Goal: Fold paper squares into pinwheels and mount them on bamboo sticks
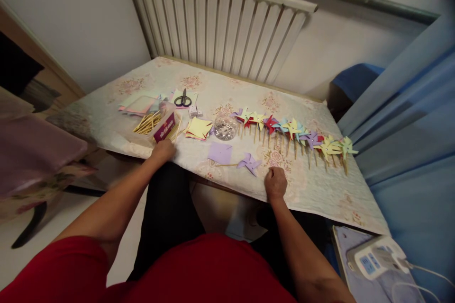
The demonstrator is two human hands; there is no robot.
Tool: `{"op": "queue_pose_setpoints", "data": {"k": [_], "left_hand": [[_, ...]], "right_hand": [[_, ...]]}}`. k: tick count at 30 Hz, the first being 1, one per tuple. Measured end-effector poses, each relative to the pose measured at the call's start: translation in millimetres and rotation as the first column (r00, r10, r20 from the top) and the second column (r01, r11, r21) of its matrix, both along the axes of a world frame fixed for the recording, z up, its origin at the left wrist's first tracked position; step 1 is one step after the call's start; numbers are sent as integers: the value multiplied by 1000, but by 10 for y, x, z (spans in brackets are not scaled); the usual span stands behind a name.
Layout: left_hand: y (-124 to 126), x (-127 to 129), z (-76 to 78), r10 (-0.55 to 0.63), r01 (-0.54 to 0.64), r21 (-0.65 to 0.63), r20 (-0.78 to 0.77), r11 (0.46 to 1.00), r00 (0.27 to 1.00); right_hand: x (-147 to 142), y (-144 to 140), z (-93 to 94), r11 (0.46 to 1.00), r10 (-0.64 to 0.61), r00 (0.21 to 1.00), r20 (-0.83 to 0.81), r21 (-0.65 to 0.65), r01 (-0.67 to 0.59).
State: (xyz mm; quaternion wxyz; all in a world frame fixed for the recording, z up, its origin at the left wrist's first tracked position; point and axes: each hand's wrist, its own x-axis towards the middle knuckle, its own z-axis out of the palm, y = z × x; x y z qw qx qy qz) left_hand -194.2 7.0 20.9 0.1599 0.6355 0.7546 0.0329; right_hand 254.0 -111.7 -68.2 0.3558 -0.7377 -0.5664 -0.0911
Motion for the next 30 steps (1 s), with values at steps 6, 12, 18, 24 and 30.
{"op": "queue_pose_setpoints", "data": {"k": [6,12,18,24,30], "left_hand": [[-277,529,164,-178,170,105,71,980,981],[-707,1448,58,-383,364,118,265,924,885],[-1001,2111,-160,-509,508,100,340,856,791],[-1103,2362,-191,-572,575,105,344,811,744],[-1148,2471,-175,-610,609,118,320,785,725]], "right_hand": [[27,42,49,999,31,988,-152,14,-29],[-48,6,172,993,-60,811,-582,48,108],[-485,-282,305,980,10,453,-891,-81,-181],[-793,-459,370,948,51,313,-948,-52,-313],[-849,-420,429,971,70,361,-930,-20,-240]]}}
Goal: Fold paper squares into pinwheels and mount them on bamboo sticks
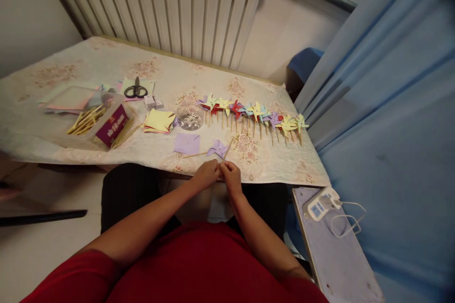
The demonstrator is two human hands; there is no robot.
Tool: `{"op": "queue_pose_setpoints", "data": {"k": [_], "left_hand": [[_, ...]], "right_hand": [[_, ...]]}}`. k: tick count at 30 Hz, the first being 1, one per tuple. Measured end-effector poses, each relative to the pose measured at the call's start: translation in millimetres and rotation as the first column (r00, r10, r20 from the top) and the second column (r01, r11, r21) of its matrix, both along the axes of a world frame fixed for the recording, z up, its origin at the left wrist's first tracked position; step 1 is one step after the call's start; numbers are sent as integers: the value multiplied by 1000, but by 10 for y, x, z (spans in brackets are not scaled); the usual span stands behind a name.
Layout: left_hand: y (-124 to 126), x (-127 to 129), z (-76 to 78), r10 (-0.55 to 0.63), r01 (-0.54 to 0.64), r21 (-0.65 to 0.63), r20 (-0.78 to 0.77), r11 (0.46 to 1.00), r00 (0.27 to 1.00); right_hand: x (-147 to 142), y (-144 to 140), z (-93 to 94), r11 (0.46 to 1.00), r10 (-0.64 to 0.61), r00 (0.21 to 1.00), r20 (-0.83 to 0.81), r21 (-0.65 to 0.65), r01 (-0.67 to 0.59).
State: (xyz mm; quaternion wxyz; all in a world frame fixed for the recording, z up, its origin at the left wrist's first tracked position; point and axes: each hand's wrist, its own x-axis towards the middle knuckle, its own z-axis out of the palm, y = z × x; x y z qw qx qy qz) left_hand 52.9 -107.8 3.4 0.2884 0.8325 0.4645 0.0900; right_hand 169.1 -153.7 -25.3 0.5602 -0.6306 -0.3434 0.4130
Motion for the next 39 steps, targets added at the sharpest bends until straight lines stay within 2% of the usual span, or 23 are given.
{"op": "queue_pose_setpoints", "data": {"k": [4,8,11,17,21,25,30,39], "left_hand": [[25,-18,-70,13,-18,102,49,995,999],[151,-100,-194,112,-138,271,110,952,988],[261,-131,-274,142,-172,331,115,928,983],[402,-141,-346,153,-175,464,84,868,985],[477,-159,-403,190,-184,471,34,863,981],[543,-172,-472,227,-233,430,66,873,972],[577,-172,-478,253,-277,384,113,881,961],[568,-145,-437,263,-275,376,85,885,961]], "right_hand": [[124,23,65,999,-31,994,103,-13,33],[387,31,107,998,-61,936,346,23,56],[569,23,123,999,-25,851,525,-25,45],[810,-93,175,991,135,607,783,-116,-70],[908,-185,158,988,130,484,865,-156,13],[947,-237,108,984,117,399,910,-159,75],[954,-287,95,980,137,363,922,-178,84],[815,-263,92,972,210,299,931,-232,39]]}}
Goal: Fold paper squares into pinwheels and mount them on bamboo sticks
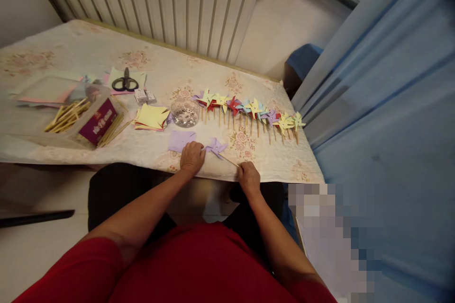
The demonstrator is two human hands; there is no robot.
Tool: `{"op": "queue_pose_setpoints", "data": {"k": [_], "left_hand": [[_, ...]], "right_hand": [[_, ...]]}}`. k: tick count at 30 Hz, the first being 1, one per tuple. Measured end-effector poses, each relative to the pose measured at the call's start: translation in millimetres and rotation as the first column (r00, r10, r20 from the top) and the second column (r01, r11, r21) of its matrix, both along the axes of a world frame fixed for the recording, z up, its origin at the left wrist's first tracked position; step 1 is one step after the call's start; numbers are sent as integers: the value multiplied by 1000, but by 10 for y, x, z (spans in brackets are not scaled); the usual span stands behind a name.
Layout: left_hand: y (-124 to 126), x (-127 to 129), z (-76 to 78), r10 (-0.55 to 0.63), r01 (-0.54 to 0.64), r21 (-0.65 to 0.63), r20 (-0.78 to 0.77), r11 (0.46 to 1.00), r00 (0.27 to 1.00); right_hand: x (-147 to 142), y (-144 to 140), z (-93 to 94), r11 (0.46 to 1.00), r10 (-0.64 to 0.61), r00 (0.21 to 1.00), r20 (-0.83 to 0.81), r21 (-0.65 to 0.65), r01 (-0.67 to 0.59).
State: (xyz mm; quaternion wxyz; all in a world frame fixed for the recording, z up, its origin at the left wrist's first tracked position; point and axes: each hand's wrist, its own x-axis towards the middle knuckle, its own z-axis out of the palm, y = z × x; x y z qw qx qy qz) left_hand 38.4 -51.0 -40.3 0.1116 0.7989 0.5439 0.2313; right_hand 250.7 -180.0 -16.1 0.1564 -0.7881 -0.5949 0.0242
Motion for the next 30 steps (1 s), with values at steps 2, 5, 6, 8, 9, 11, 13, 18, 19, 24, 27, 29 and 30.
{"op": "queue_pose_setpoints", "data": {"k": [2,5,6,8,9,11,13,18,19,24,27,29,30], "left_hand": [[-2,0,12,-3,3,-6,-10,1000,1000],[-7,-3,26,-3,3,-2,-20,1000,1000],[-9,-4,28,-3,3,2,-21,1000,1000],[-13,-7,30,-6,6,8,-24,1000,1000],[-16,-8,31,-8,8,11,-28,1000,1000],[-20,-8,31,-11,12,16,-39,1000,999],[-22,-8,29,-12,13,24,-48,1000,999],[-14,-3,18,-16,18,23,-52,1000,999],[-13,-3,18,-17,18,18,-51,1000,999],[-22,-1,29,-16,16,14,-42,1000,999],[-26,-1,33,-13,14,20,-50,1000,999],[-25,-1,32,-11,13,26,-50,1000,999],[-25,-2,31,-11,13,27,-49,1000,999]], "right_hand": [[-33,31,-6,1000,11,1000,7,-6,-11],[-73,78,-10,1000,27,1000,3,-4,-27],[-84,93,-9,999,33,999,-2,0,-33],[-98,120,-8,999,40,999,-14,7,-40],[-103,132,-8,999,42,999,-19,11,-41],[-109,154,-12,999,45,999,-26,16,-44],[-113,173,-20,999,40,999,-30,11,-40],[-123,204,-44,1000,10,999,-36,-9,-10],[-125,206,-47,1000,6,999,-39,-10,-6],[-141,191,-48,1000,-9,999,-42,-15,9],[-157,166,-34,1000,-5,999,-46,-28,4],[-172,151,-24,999,-5,999,-52,-39,3],[-179,145,-18,999,-6,998,-56,-42,3]]}}
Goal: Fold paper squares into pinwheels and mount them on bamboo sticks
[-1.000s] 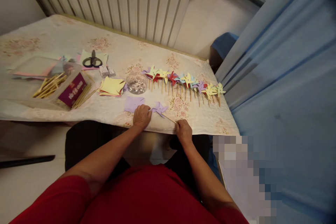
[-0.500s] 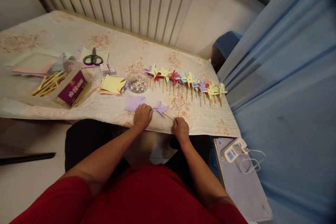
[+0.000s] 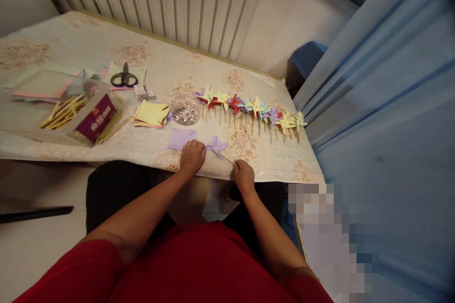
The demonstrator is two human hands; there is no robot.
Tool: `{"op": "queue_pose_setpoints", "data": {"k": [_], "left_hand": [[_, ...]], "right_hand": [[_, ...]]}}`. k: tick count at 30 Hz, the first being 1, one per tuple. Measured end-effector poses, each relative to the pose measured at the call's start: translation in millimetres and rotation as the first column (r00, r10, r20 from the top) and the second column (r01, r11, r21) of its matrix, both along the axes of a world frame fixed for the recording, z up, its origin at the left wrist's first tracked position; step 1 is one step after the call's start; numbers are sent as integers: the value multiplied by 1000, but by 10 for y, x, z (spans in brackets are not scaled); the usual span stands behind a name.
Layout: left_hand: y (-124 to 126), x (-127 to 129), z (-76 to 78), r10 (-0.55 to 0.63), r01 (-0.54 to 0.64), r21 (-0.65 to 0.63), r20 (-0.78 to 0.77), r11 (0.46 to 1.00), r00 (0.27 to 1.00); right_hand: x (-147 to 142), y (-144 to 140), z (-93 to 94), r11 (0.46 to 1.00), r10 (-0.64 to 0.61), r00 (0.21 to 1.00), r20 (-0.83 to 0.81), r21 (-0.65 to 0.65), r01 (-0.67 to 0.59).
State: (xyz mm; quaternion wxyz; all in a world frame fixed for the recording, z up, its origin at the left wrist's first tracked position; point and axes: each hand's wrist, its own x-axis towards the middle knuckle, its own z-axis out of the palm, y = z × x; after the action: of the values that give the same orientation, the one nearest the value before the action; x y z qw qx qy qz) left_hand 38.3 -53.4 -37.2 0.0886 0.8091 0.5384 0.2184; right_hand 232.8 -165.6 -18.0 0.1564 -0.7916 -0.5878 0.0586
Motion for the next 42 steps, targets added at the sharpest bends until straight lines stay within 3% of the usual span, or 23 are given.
{"op": "queue_pose_setpoints", "data": {"k": [13,27,35,42], "left_hand": [[6,1,-9,-3,3,-7,6,1000,1000],[1,2,-6,-5,5,-10,16,1000,1000],[37,-117,-37,-86,87,-34,39,996,996],[27,-266,50,-109,107,-25,-121,994,987]], "right_hand": [[39,37,-11,998,-24,997,-72,65,28],[44,-6,-22,998,-47,994,-96,40,51],[333,-256,-99,991,-97,979,-182,71,111],[541,-386,-283,973,-148,939,-311,125,194]]}}
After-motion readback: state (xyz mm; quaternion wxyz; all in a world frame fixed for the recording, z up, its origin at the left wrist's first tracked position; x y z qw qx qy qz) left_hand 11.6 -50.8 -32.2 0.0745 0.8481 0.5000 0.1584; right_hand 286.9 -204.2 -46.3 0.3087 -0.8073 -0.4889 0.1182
